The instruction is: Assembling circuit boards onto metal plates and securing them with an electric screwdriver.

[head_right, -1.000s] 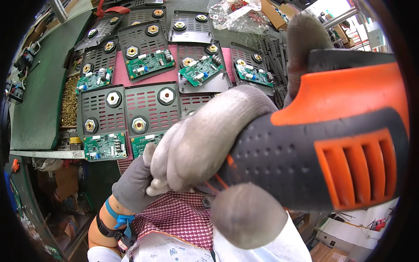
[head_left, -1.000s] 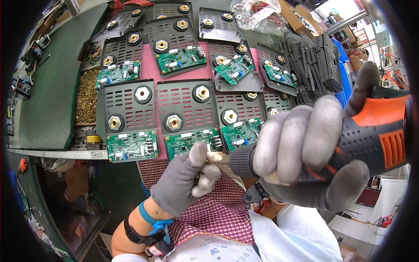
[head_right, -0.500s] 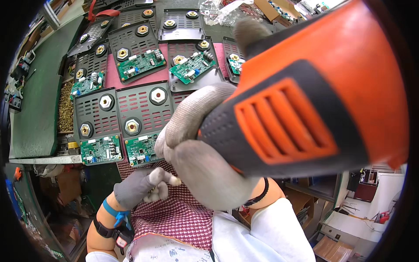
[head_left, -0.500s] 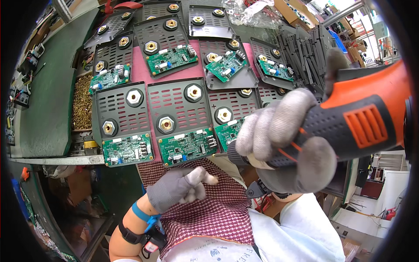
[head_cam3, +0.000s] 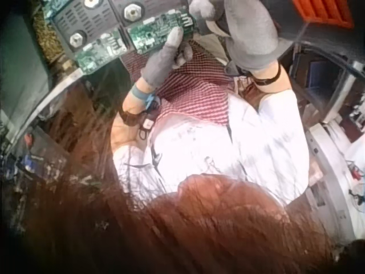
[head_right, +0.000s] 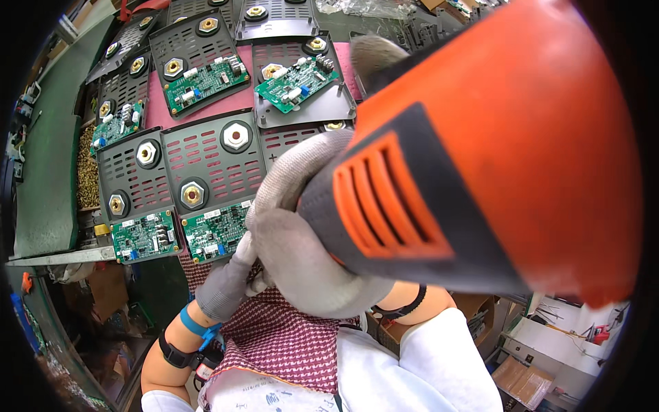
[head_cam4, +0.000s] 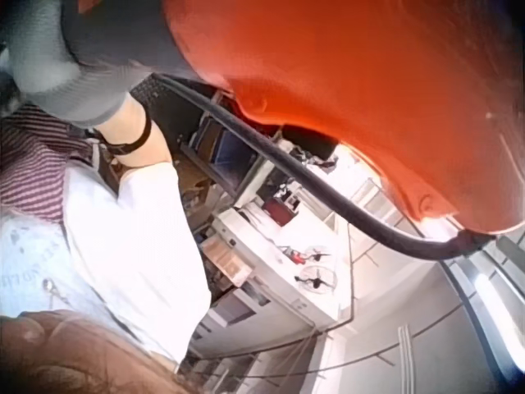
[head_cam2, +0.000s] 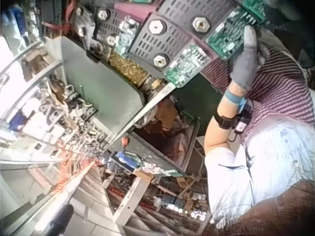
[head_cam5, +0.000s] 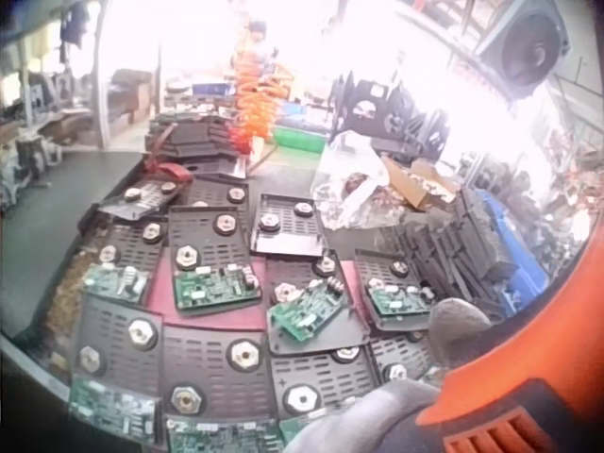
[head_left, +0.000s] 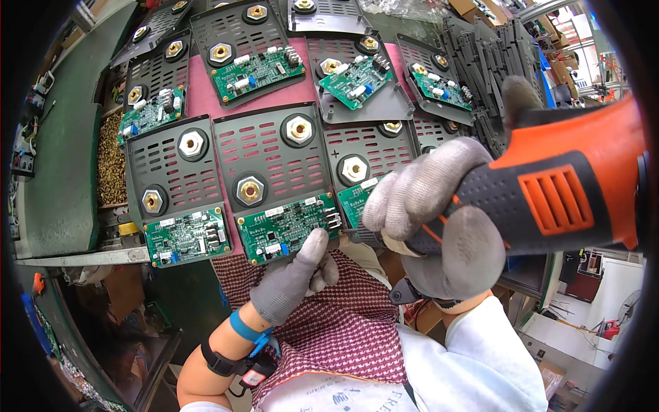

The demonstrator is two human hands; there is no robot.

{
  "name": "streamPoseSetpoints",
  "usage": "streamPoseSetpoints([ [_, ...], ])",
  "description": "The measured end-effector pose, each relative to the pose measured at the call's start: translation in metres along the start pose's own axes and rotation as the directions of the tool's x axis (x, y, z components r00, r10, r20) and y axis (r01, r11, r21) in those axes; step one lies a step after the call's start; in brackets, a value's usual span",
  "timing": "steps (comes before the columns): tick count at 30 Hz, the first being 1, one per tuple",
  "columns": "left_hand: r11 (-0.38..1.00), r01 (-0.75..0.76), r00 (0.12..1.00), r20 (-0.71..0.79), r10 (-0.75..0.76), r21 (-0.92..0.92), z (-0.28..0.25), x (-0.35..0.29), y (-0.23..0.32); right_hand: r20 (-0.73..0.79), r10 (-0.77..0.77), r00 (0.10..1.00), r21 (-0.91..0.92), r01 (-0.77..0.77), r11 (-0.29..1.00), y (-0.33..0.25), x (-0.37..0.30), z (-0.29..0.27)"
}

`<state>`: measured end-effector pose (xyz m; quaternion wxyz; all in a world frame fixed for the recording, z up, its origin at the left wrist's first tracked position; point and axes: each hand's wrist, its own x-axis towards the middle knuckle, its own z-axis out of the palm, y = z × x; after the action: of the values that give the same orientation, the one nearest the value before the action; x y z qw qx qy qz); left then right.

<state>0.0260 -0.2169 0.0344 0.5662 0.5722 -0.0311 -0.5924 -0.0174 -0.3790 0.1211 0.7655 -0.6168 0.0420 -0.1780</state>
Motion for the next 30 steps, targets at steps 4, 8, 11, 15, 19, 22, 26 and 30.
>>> streamPoseSetpoints([
  [4,0.998,0.002,0.992,-0.129,-0.010,-0.065,0.007,0.000,-0.003,0.083,-0.098,0.992,0.015,0.097,0.995,0.001,0.000,-0.001],
  [8,0.994,-0.024,0.994,-0.105,0.012,-0.109,0.006,-0.001,-0.001,0.079,-0.196,0.977,0.103,0.187,0.977,0.000,0.003,-0.006],
  [11,0.999,-0.020,0.994,-0.104,0.016,-0.039,0.006,-0.003,0.002,0.128,-0.185,0.974,0.062,0.178,0.982,-0.001,0.006,-0.009],
  [15,0.996,-0.005,0.993,-0.117,-0.005,-0.090,0.008,-0.002,0.001,0.109,-0.173,0.979,0.034,0.170,0.985,0.005,0.014,-0.008],
  [19,0.993,-0.016,0.997,-0.081,0.006,-0.121,0.005,0.001,0.000,0.119,-0.173,0.978,0.031,0.170,0.985,0.010,0.023,-0.007],
  [22,0.995,-0.043,0.999,-0.031,0.040,-0.095,0.003,0.001,0.000,0.138,-0.174,0.975,0.031,0.171,0.985,0.010,0.026,-0.007],
  [26,0.979,-0.101,0.990,-0.117,0.081,-0.178,0.007,-0.001,0.001,0.189,-0.204,0.961,0.062,0.195,0.979,0.009,0.027,-0.006],
  [30,0.982,-0.081,0.994,-0.087,0.067,-0.168,0.000,-0.005,0.007,0.324,-0.318,0.891,0.134,0.289,0.948,-0.007,0.031,-0.013],
])
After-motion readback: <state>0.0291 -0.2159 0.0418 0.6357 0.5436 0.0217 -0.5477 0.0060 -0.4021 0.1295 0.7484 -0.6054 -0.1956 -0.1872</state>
